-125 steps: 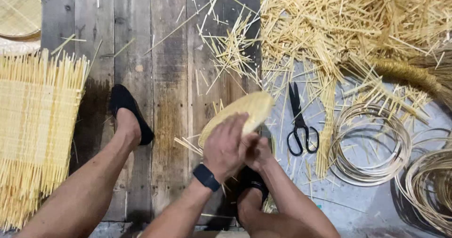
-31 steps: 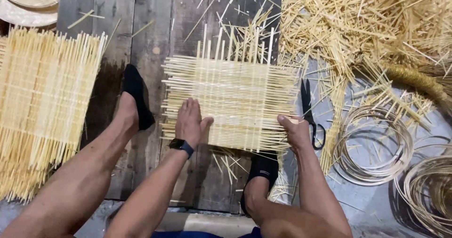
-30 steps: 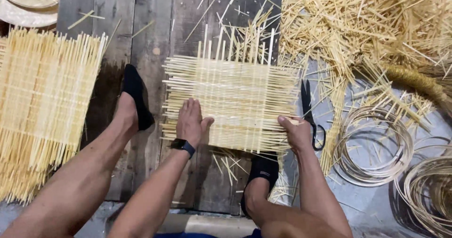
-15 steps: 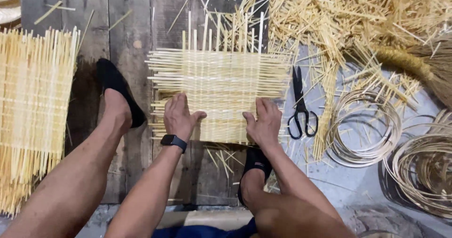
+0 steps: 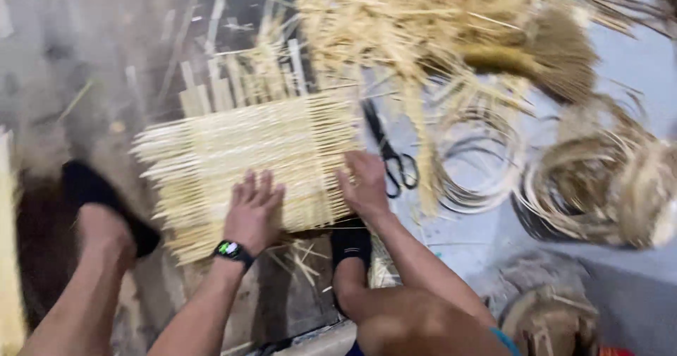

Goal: The person sits on the floor and weaves thin bamboo sticks into a flat mat around a round wooden mold, folding the protruding stick ends over the mold. They use scissors to trim the sticks, fit a split bamboo hoop around the rim, and press the woven mat into shape to form a round bamboo sieve.

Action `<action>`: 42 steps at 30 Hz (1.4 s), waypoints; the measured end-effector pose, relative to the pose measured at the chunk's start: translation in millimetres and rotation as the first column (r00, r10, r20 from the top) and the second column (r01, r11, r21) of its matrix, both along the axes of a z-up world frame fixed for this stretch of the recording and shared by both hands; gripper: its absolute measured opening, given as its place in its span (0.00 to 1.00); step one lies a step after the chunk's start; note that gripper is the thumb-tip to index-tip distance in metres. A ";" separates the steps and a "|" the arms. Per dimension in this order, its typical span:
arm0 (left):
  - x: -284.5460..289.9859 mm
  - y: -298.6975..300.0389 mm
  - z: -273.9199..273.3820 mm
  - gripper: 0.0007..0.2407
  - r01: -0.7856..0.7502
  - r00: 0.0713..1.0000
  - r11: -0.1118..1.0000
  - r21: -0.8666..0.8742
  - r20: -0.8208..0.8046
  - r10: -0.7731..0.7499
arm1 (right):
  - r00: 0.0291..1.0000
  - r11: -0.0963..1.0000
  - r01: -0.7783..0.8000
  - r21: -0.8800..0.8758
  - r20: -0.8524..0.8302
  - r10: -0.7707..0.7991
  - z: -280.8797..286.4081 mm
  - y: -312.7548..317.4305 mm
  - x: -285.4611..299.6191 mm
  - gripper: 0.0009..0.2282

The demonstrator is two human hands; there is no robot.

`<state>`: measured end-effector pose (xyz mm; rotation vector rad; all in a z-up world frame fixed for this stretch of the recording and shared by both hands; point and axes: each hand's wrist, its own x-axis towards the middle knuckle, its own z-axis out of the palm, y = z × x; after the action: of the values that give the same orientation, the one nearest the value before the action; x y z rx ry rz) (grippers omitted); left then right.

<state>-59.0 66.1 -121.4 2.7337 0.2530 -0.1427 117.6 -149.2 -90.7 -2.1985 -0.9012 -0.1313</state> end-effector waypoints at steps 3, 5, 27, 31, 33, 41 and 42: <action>11.5 2.8 37.1 0.33 0.047 0.981 0.997 0.056 -0.190 -0.036 | 0.901 0.899 0.432 0.074 -0.073 -0.427 -28.7 -73.9 47.8 0.11; 5.4 6.4 24.4 0.32 0.070 0.984 0.996 0.062 -0.167 -0.058 | 0.823 0.818 0.564 -0.113 -0.011 -0.568 -36.1 -127.6 75.5 0.12; 9.1 6.2 41.3 0.43 0.019 0.969 0.998 -0.055 -0.246 -0.032 | 0.837 0.680 0.491 -0.544 0.078 -0.541 -55.7 -183.8 109.4 0.16; -1.5 12.5 12.9 0.37 0.198 0.971 0.929 0.313 -0.190 -0.143 | 0.806 0.603 0.488 -0.631 0.060 -0.589 -92.3 -204.5 124.3 0.09; 13.2 10.9 48.9 0.44 0.142 0.922 0.988 0.053 -0.370 -0.113 | 0.855 0.590 0.418 -0.691 0.081 -0.512 -89.3 -213.6 129.3 0.07; 52.8 15.3 101.5 0.32 -0.442 0.888 0.723 -0.531 -0.147 0.435 | 0.967 0.897 0.161 -0.411 0.249 -0.060 88.3 -143.2 89.2 0.06; 65.0 14.2 119.3 0.29 -0.507 0.827 0.533 -0.677 -0.209 0.522 | 0.948 0.948 -0.101 -0.302 0.258 0.184 121.3 -116.0 78.5 0.10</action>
<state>5.9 80.3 -2.1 1.7751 0.8115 -0.0301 196.2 -265.2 30.6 -2.4077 -1.3086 -0.2662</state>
